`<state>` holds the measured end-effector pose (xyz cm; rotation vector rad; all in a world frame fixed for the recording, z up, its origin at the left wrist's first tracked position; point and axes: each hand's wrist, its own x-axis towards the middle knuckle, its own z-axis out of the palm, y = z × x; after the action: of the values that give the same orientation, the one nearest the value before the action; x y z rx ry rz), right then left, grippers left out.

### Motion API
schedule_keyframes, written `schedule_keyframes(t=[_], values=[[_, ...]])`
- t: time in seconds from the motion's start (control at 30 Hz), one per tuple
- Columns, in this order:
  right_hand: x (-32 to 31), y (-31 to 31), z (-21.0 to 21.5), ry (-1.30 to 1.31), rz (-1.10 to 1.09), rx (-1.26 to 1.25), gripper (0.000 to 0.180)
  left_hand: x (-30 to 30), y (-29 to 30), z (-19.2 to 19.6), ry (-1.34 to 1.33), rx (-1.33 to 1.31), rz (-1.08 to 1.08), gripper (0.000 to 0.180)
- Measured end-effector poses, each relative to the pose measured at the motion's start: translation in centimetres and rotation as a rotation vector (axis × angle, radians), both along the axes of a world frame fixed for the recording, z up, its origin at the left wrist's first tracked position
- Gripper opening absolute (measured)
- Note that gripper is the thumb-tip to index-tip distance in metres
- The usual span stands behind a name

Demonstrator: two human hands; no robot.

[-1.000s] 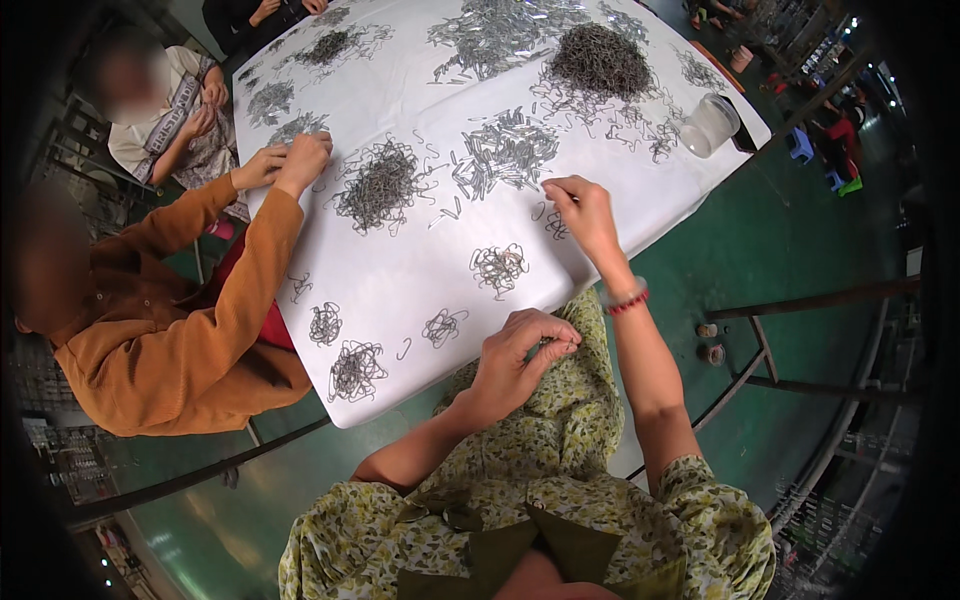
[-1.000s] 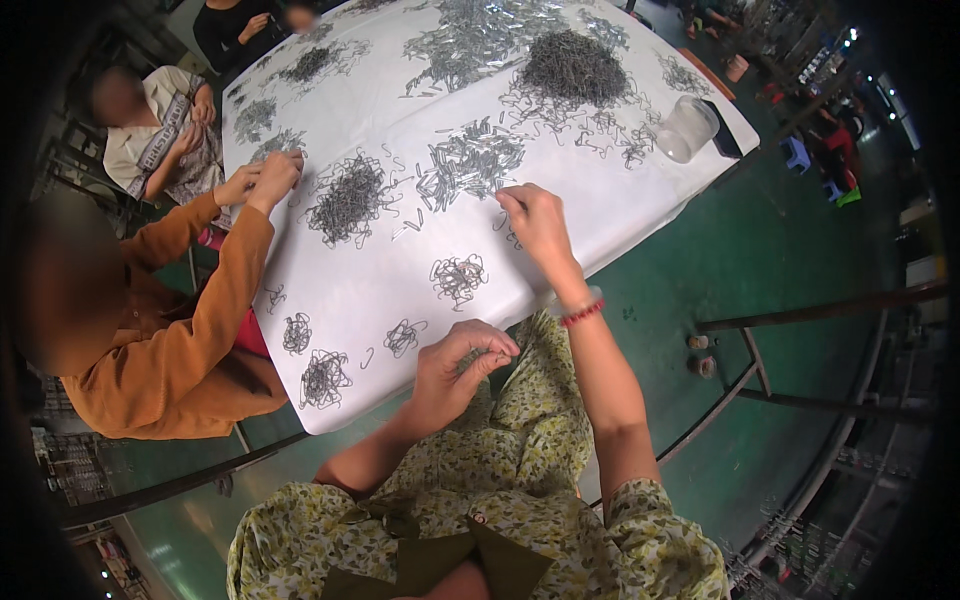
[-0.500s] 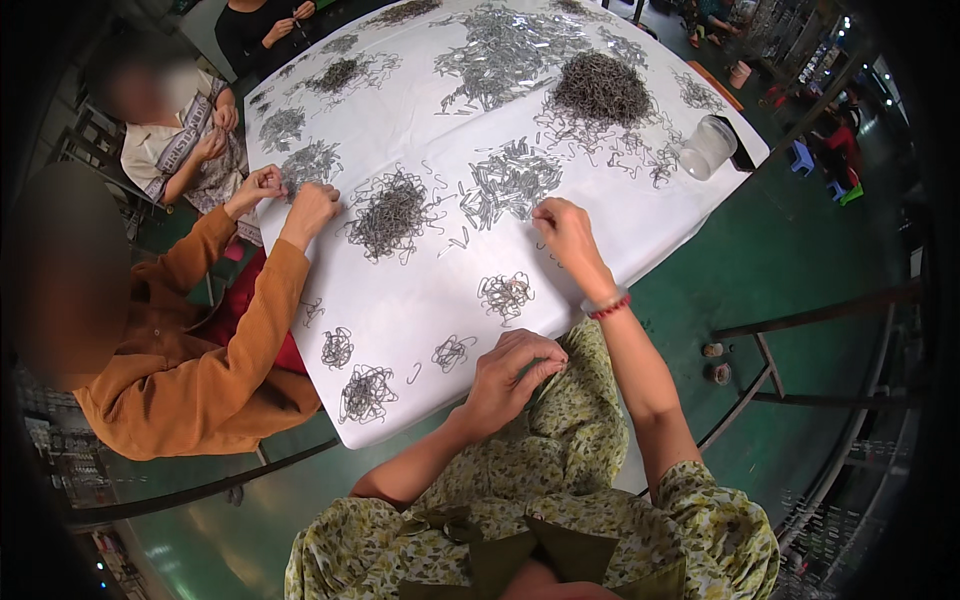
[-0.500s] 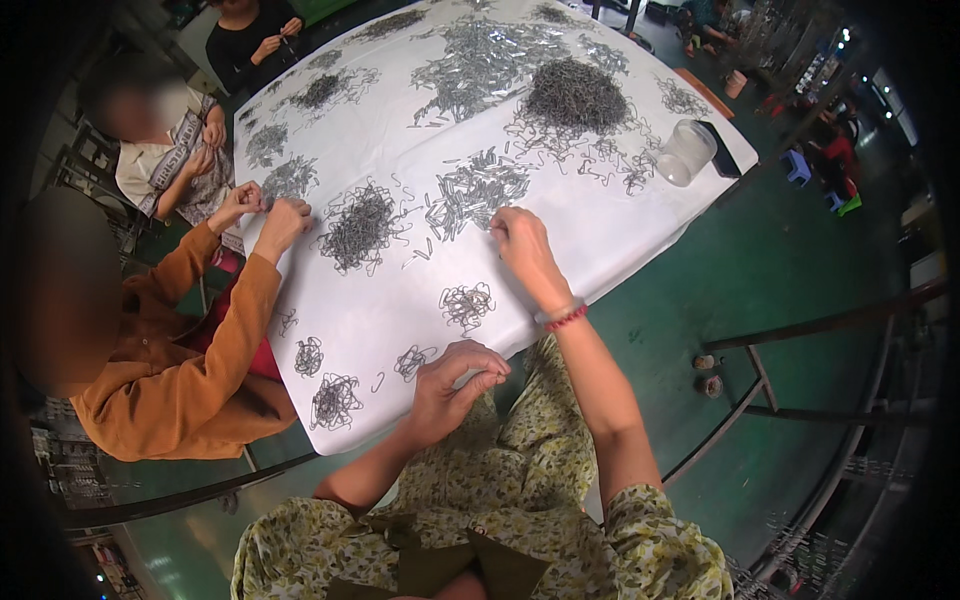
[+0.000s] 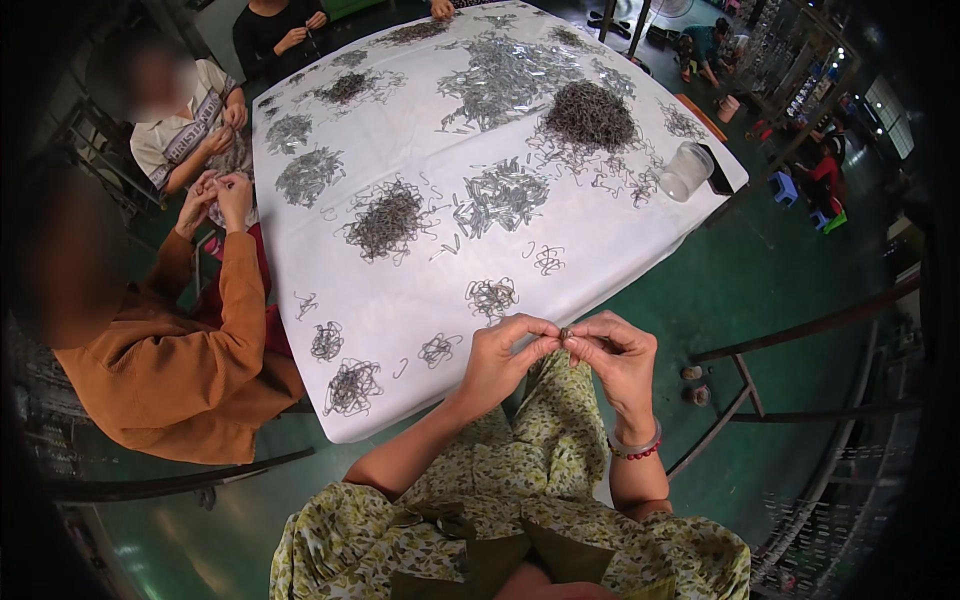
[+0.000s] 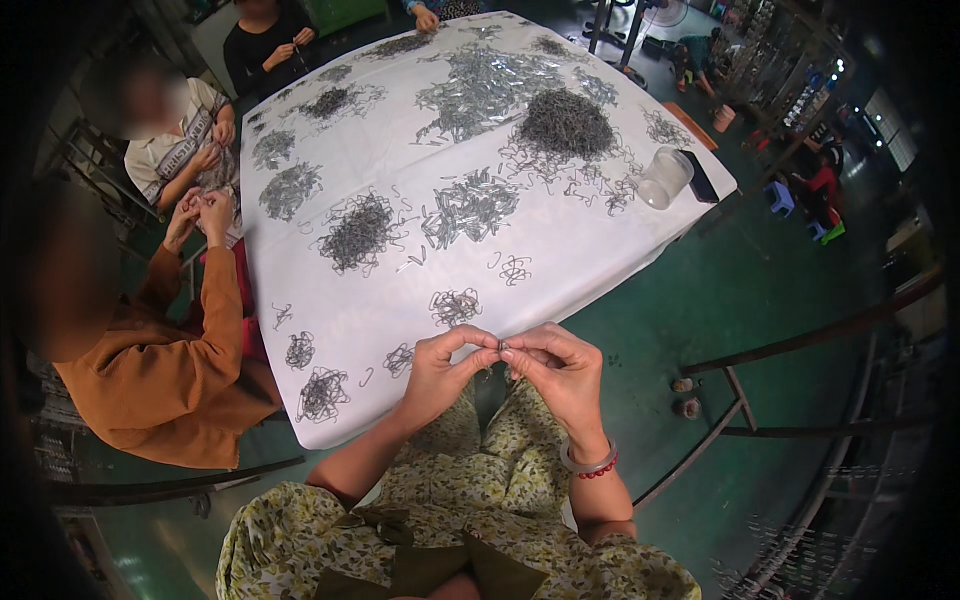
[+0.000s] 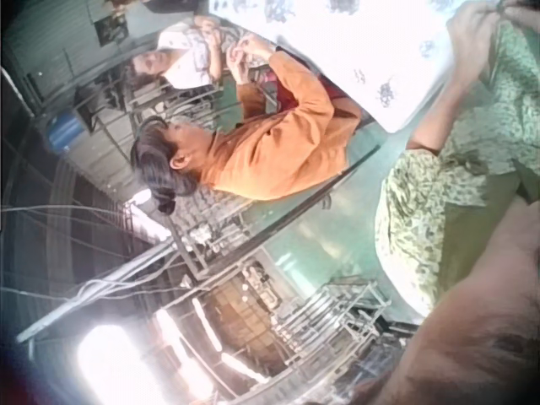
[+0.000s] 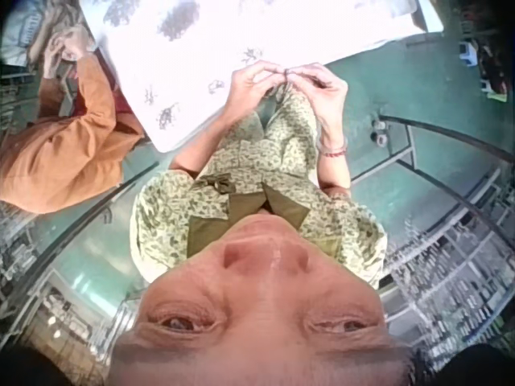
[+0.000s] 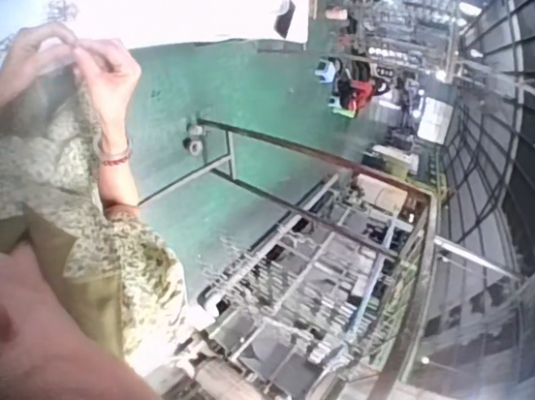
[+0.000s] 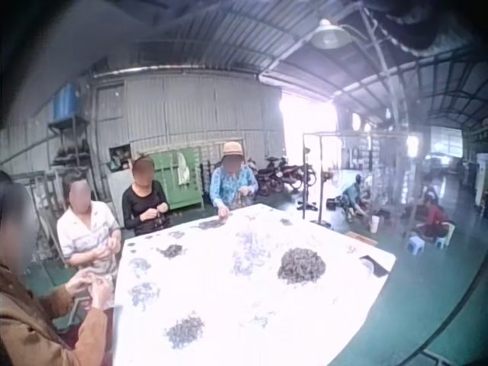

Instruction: The person picks up small metal wire pieces from a white table and places them into piles. The person occasionally lifts a wire to inspect it before returning it to the table. Other people are visible in the background performing similar tasks.

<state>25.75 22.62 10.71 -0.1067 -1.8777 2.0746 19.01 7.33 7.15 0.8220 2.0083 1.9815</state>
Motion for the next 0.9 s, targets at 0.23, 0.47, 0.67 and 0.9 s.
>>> schedule_keyframes(t=[0.23,0.47,0.67,0.9], values=[[0.4,-0.6,0.0,0.038,-0.008,0.008,0.013,0.5,-0.5,0.4,-0.034,0.030,-0.001,0.011],[0.2,-0.4,-0.8,0.004,-0.012,-0.029,0.014,0.2,-0.5,-0.8,0.170,-0.009,0.017,0.011],[-0.7,-0.8,-1.9,-0.022,-0.068,0.064,0.015,-0.1,-1.6,-1.4,0.225,-0.128,-0.004,0.011],[-1.1,-1.4,-2.4,-0.082,-0.027,0.018,0.016,-2.4,-3.8,-2.2,0.134,-0.079,0.193,0.023]])
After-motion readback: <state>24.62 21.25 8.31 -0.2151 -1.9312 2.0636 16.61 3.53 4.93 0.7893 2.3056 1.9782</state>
